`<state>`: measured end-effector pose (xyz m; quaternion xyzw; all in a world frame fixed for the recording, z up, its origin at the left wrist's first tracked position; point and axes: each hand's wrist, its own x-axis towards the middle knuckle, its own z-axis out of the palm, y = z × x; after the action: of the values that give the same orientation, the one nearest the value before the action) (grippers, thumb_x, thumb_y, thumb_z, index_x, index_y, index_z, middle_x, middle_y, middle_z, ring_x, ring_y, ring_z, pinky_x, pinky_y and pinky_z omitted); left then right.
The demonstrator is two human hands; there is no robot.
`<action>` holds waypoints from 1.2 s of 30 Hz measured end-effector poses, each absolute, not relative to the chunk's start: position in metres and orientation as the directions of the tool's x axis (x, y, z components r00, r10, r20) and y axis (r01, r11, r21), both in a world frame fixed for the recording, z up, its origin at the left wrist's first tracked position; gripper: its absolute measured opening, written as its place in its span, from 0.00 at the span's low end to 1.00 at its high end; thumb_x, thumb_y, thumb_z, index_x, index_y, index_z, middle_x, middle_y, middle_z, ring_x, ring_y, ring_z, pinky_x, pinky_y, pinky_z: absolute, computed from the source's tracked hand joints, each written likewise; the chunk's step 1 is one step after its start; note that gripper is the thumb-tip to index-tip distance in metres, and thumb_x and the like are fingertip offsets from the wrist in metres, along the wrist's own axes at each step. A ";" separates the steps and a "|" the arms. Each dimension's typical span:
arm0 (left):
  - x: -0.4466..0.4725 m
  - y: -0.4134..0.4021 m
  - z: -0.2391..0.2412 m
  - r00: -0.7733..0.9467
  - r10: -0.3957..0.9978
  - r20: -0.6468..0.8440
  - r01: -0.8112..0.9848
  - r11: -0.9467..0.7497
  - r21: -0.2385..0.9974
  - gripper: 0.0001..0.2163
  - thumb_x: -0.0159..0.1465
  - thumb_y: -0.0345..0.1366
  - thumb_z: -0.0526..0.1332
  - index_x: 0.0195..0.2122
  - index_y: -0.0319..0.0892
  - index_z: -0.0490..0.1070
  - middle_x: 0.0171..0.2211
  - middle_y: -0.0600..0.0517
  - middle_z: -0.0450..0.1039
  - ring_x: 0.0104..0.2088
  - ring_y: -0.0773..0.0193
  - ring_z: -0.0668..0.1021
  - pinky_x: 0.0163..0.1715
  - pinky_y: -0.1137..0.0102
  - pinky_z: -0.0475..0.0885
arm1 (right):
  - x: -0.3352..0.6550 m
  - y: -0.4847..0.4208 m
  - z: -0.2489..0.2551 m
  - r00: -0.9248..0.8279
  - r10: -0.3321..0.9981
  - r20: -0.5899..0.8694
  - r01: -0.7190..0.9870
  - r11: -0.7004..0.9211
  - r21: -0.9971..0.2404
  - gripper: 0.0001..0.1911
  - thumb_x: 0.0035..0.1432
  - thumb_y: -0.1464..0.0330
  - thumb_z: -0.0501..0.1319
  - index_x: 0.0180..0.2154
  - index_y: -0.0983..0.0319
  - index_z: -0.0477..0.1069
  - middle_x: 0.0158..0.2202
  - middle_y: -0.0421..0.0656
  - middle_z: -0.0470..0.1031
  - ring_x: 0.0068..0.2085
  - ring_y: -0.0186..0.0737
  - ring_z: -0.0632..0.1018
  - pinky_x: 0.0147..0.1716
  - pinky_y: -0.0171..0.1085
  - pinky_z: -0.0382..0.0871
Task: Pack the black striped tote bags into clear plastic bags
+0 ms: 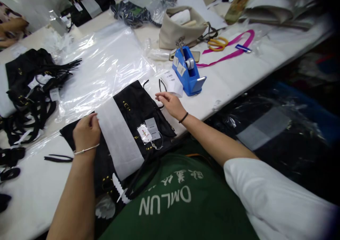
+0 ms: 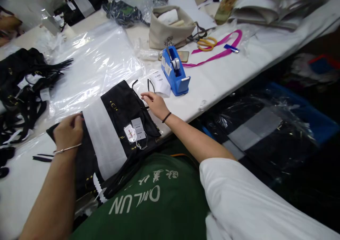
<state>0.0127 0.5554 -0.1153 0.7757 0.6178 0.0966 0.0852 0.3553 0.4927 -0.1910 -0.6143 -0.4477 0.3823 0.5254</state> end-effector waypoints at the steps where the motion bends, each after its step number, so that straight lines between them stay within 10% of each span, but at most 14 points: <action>1: 0.047 0.551 -0.112 0.310 0.950 0.025 0.902 -0.302 0.309 0.22 0.69 0.49 0.47 0.50 0.42 0.74 0.47 0.47 0.78 0.44 0.56 0.79 0.49 0.61 0.71 | 0.356 0.482 -0.190 0.357 0.934 0.001 0.085 -0.032 -0.996 0.14 0.63 0.60 0.58 0.45 0.57 0.76 0.43 0.43 0.80 0.47 0.43 0.80 0.51 0.44 0.73; 5: 0.173 0.536 -0.126 0.624 0.744 -0.238 0.777 -0.557 0.294 0.24 0.66 0.55 0.50 0.33 0.40 0.76 0.34 0.42 0.78 0.37 0.55 0.79 0.39 0.63 0.72 | 0.353 0.446 -0.190 0.443 0.891 -0.096 -0.067 -0.074 -0.995 0.13 0.61 0.57 0.60 0.44 0.54 0.76 0.40 0.42 0.81 0.43 0.42 0.81 0.49 0.44 0.75; 11: 0.215 0.538 -0.144 0.565 0.688 -0.455 0.798 -0.597 0.087 0.17 0.62 0.45 0.53 0.31 0.38 0.75 0.32 0.38 0.77 0.35 0.49 0.79 0.32 0.63 0.67 | 0.357 0.433 -0.200 0.386 0.918 -0.091 -0.108 -0.053 -0.993 0.12 0.60 0.64 0.59 0.43 0.59 0.77 0.40 0.44 0.81 0.42 0.41 0.81 0.49 0.44 0.75; 22: 0.159 0.528 -0.153 0.476 0.850 -0.224 0.731 -0.241 0.639 0.15 0.59 0.43 0.56 0.19 0.43 0.59 0.17 0.58 0.57 0.22 0.69 0.63 0.24 0.72 0.56 | 0.341 0.449 -0.191 0.187 0.982 0.024 0.231 -0.020 -0.973 0.12 0.62 0.73 0.58 0.45 0.62 0.77 0.45 0.43 0.79 0.44 0.37 0.79 0.48 0.38 0.72; 36: 0.153 0.511 -0.200 0.499 0.865 -0.044 0.544 -0.273 0.794 0.17 0.64 0.43 0.57 0.21 0.42 0.58 0.20 0.58 0.53 0.23 0.70 0.60 0.25 0.72 0.55 | 0.325 0.437 -0.193 0.081 0.997 -0.015 0.753 -0.071 -0.655 0.06 0.60 0.67 0.66 0.39 0.63 0.77 0.41 0.47 0.74 0.47 0.45 0.72 0.48 0.41 0.68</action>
<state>0.1534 0.5114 -0.2001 0.7712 0.4569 0.2043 0.3935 0.3247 0.4367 -0.1931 -0.6907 -0.6331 0.2419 0.2522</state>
